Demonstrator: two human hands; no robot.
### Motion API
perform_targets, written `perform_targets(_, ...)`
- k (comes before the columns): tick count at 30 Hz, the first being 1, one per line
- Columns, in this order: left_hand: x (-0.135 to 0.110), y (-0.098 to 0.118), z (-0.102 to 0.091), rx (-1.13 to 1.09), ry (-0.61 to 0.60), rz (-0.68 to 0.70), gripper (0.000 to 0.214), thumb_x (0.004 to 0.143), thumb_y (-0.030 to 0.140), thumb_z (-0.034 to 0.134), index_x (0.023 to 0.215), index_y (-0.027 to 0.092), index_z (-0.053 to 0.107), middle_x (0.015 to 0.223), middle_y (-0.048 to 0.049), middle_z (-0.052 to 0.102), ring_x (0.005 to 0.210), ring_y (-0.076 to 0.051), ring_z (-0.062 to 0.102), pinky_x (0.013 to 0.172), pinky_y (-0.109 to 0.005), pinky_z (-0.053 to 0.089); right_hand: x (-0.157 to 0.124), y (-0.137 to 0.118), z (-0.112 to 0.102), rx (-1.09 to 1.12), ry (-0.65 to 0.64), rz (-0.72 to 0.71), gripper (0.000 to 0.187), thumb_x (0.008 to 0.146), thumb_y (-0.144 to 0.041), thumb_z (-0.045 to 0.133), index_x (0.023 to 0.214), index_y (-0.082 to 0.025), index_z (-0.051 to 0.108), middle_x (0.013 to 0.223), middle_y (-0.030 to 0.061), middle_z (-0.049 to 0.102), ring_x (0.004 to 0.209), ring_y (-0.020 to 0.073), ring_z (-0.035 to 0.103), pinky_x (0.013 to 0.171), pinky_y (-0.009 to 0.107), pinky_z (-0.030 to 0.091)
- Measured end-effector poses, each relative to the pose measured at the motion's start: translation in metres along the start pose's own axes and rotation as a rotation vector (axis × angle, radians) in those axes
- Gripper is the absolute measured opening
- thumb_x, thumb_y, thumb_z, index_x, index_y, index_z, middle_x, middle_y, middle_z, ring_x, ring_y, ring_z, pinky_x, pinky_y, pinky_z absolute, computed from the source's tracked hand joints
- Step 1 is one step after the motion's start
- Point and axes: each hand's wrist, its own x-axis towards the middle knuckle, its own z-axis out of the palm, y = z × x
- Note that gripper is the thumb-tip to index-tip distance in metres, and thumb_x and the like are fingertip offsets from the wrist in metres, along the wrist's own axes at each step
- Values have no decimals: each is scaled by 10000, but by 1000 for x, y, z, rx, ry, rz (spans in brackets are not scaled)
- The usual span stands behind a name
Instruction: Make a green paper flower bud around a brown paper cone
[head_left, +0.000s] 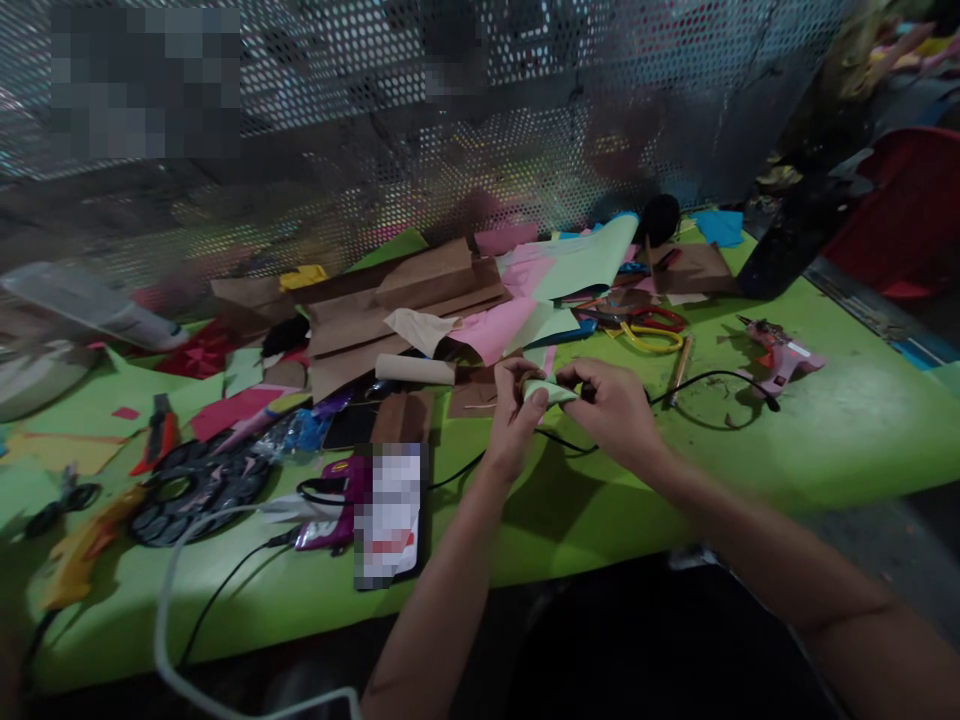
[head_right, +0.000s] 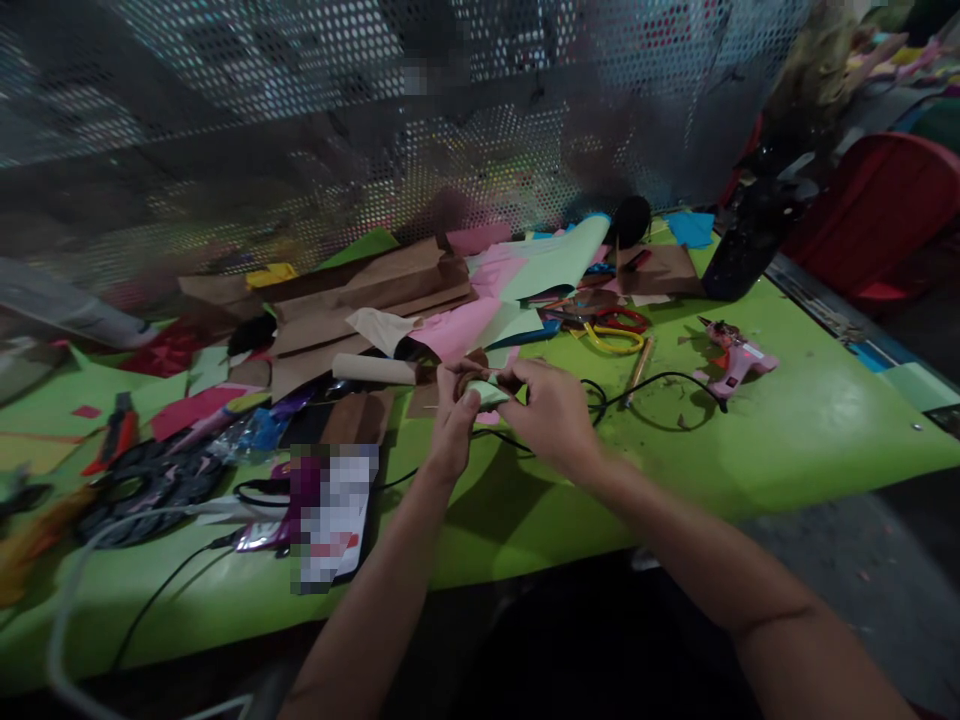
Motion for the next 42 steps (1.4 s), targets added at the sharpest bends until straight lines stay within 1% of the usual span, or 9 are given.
perform_targets(4,0,-1,0,2,-18,30,454,854,610,626,1084,250,474,1022,-29,498,986,-192,518,903,-310,433,-1,1,1,0,10,10,89,782,-133,628,772,-205,679,744,1,688,672,157,576,641,279,374)
perform_targets(10,0,0,1,-15,-15,10,464,842,627,627,1067,252,472,1019,-28,503,989,-197,520,898,-314,435,-3,0,4,37,70,48,51,775,-189,641,733,-212,625,713,-9,657,662,154,562,619,274,366)
perform_targets(14,1,1,1,-15,-17,4,454,848,622,622,1065,251,477,1014,-28,505,976,-193,518,889,-312,436,-3,0,6,49,90,53,50,751,-181,643,731,-212,609,714,-8,646,659,152,556,620,273,369)
perform_targets(19,1,-1,2,-40,-27,15,480,844,638,628,1070,244,474,1013,-27,505,976,-186,518,884,-304,434,-4,2,7,30,116,25,62,735,-167,636,727,-210,592,708,-13,629,643,145,546,603,265,360)
perform_targets(23,0,-6,1,-63,-31,24,470,858,624,628,1088,242,479,1024,-23,507,972,-175,517,872,-293,425,-4,2,8,-31,145,-32,69,727,-149,625,737,-210,594,733,1,653,669,156,568,609,269,352)
perform_targets(27,1,-8,1,-60,-44,24,467,861,614,631,1096,242,475,1017,-20,496,950,-168,507,849,-288,423,-5,4,8,-62,168,-79,89,739,-135,609,790,-206,626,793,23,689,691,165,586,641,278,390)
perform_targets(32,1,-5,1,-44,-57,32,480,852,626,628,1092,242,469,1019,-28,501,947,-178,507,847,-298,433,-4,6,7,9,168,-104,166,719,-96,601,834,-201,660,803,12,705,666,154,588,641,269,431)
perform_targets(38,1,-3,0,-36,-63,33,460,860,615,620,1088,242,476,1016,-27,501,945,-181,508,841,-302,437,-4,7,6,34,166,-120,167,724,-89,603,835,-202,653,800,3,700,671,148,593,635,260,436)
perform_targets(42,1,-2,0,-36,-63,33,460,859,617,620,1082,241,477,1024,-32,507,956,-184,517,853,-308,443,-4,7,6,26,156,-106,82,774,-151,643,838,-202,635,782,1,689,659,148,590,623,263,425)
